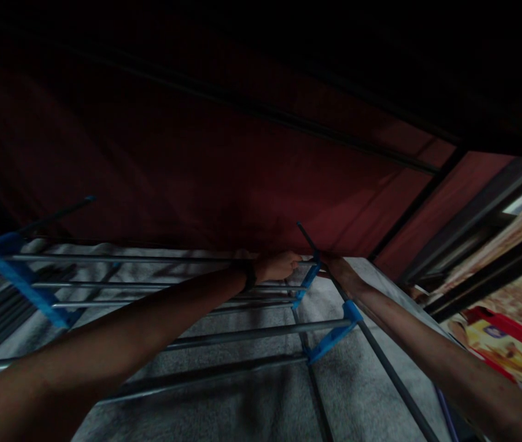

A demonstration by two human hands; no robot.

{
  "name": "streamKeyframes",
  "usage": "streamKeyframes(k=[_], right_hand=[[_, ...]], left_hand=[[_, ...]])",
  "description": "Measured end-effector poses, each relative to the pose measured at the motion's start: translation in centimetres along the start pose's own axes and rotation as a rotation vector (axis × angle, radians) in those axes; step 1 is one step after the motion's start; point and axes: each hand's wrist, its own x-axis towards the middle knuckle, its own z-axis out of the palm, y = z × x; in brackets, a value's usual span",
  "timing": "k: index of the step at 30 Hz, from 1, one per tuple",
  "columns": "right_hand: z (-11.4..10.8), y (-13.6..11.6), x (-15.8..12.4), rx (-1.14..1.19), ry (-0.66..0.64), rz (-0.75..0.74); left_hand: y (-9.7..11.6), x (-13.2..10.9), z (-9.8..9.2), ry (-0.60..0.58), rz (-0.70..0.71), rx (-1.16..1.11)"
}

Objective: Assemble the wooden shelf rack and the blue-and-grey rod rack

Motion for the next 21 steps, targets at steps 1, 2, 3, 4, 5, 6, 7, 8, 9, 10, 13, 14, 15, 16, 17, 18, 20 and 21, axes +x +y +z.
streamKeyframes(k=[1,2,3,4,5,6,7,8,9,10,13,14,15,16,17,18,20,21], right_hand=[[0.0,0.0,0.1,0.003,-0.002,-0.002],[0.0,0.0,0.1,0.006,-0.003,0.003],[0.0,0.0,0.1,0.008,-0.002,0.01],[0.1,0.0,0.1,0.011,-0.002,0.017],[0.1,-0.1,0.1,0.012,-0.003,0.024],[0.1,-0.2,0.1,0.011,-0.003,0.027],[0.1,-0.2,0.0,0.009,-0.002,0.027],[0.1,-0.2,0.0,0.005,-0.002,0.02],[0.1,-0.2,-0.1,0.001,-0.005,0.009],[0.1,-0.1,-0.1,-0.004,-0.009,-0.003],[0.1,0.1,-0.1,-0.019,-0.021,-0.039],[0.2,0.2,-0.1,-0.025,-0.024,-0.047],[0.2,0.3,-0.1,-0.033,-0.024,-0.051],[0.2,0.4,0.0,-0.041,-0.021,-0.053],[0.3,0.4,0.0,-0.049,-0.019,-0.053],[0.3,0.4,0.0,-0.055,-0.017,-0.053],[0.3,0.4,0.1,-0.061,-0.021,-0.053],[0.3,0.4,0.1,-0.06,-0.021,-0.055]], left_hand=[[-0.1,0.2,0.0,-0.013,-0.008,-0.021],[-0.3,0.3,0.0,-0.024,-0.013,-0.038],[-0.3,0.3,0.0,-0.034,-0.014,-0.051],[-0.4,0.4,-0.1,-0.043,-0.011,-0.063],[-0.4,0.4,-0.1,-0.05,-0.006,-0.071],[-0.4,0.4,-0.1,-0.052,0.001,-0.077],[-0.4,0.3,-0.1,-0.052,0.006,-0.081],[-0.4,0.3,-0.1,-0.048,0.01,-0.082],[-0.4,0.2,-0.1,-0.044,0.012,-0.083],[-0.4,0.2,-0.1,-0.04,0.012,-0.085],[-0.3,0.3,-0.1,-0.049,0.006,-0.096],[-0.3,0.3,-0.1,-0.055,0.002,-0.101],[-0.2,0.4,-0.2,-0.065,-0.001,-0.109],[-0.2,0.5,-0.3,-0.078,-0.003,-0.121],[-0.1,0.5,-0.5,-0.089,-0.006,-0.138],[0.0,0.6,-0.7,-0.102,-0.011,-0.162],[0.3,0.6,-1.2,-0.123,-0.024,-0.225],[0.5,0.5,-1.4,-0.134,-0.041,-0.258]])
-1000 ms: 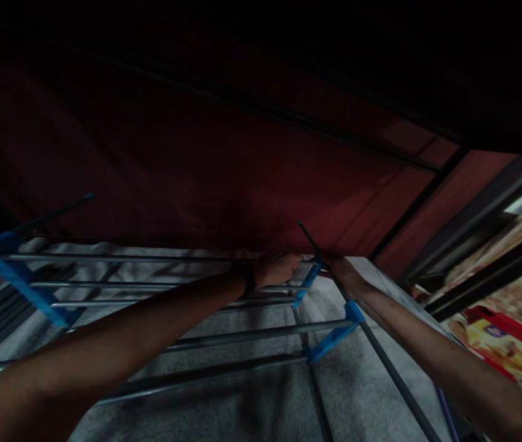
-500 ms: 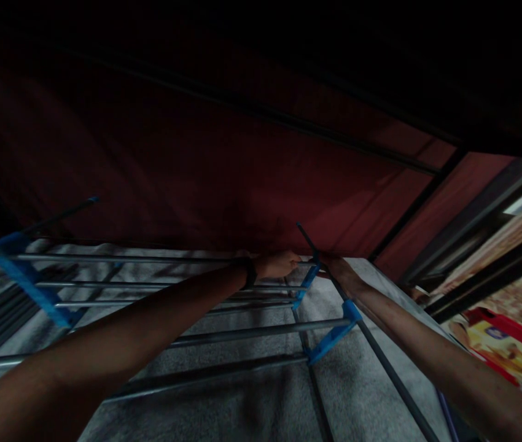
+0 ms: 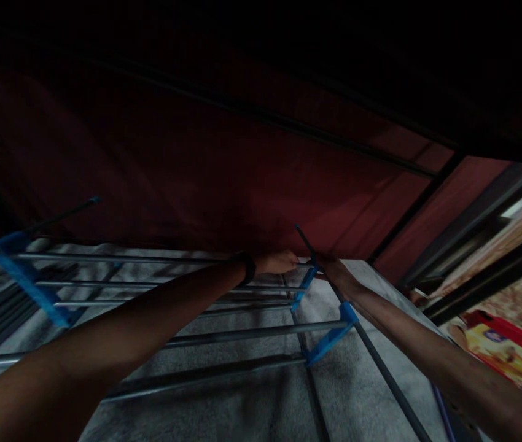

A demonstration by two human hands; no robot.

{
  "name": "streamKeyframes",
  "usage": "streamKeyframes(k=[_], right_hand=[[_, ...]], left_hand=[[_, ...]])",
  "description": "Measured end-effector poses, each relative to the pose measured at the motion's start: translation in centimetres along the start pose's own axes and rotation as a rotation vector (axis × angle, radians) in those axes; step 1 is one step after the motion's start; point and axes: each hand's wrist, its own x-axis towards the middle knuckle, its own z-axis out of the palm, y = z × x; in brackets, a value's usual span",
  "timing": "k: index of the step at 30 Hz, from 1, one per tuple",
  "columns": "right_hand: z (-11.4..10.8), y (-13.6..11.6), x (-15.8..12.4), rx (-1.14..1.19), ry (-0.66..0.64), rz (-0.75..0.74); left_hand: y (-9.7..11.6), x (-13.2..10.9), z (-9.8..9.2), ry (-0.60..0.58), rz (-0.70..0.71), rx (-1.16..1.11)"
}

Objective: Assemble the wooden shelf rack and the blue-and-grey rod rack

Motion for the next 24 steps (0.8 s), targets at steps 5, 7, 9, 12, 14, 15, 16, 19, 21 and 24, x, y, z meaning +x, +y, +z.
streamKeyframes(k=[5,7,9,12,14,15,16,19,21,24], right_hand=[[0.0,0.0,0.1,0.005,0.023,0.02],[0.1,0.1,0.1,0.007,0.027,0.021],[0.1,0.0,0.1,0.003,0.032,0.013],[0.2,-0.4,-0.2,-0.001,0.028,0.012],[0.3,-0.8,-0.4,-0.001,0.008,0.009],[0.3,-1.0,-0.4,-0.003,-0.005,0.0],[0.3,-1.1,-0.4,-0.005,-0.016,-0.011],[0.1,-0.8,-0.2,0.027,-0.021,-0.023],[0.0,-0.2,0.0,0.099,0.023,0.031],[-0.2,1.5,-0.3,0.241,0.064,0.114]], left_hand=[[0.9,-1.1,-0.9,-0.081,-0.161,-0.172],[1.2,-1.6,-1.2,-0.101,-0.205,-0.223],[1.4,-1.7,-1.5,-0.081,-0.233,-0.237],[1.8,-1.4,-1.3,-0.059,-0.255,-0.152],[1.9,-1.2,-0.9,-0.052,-0.221,-0.024],[2.0,-1.3,-0.6,-0.023,-0.171,0.054],[2.1,-1.5,-0.2,0.03,-0.103,0.146],[2.1,-3.1,1.4,0.221,0.182,0.475],[1.7,-4.6,2.9,0.222,0.402,0.682],[0.4,-6.3,4.8,0.074,0.533,0.826]])
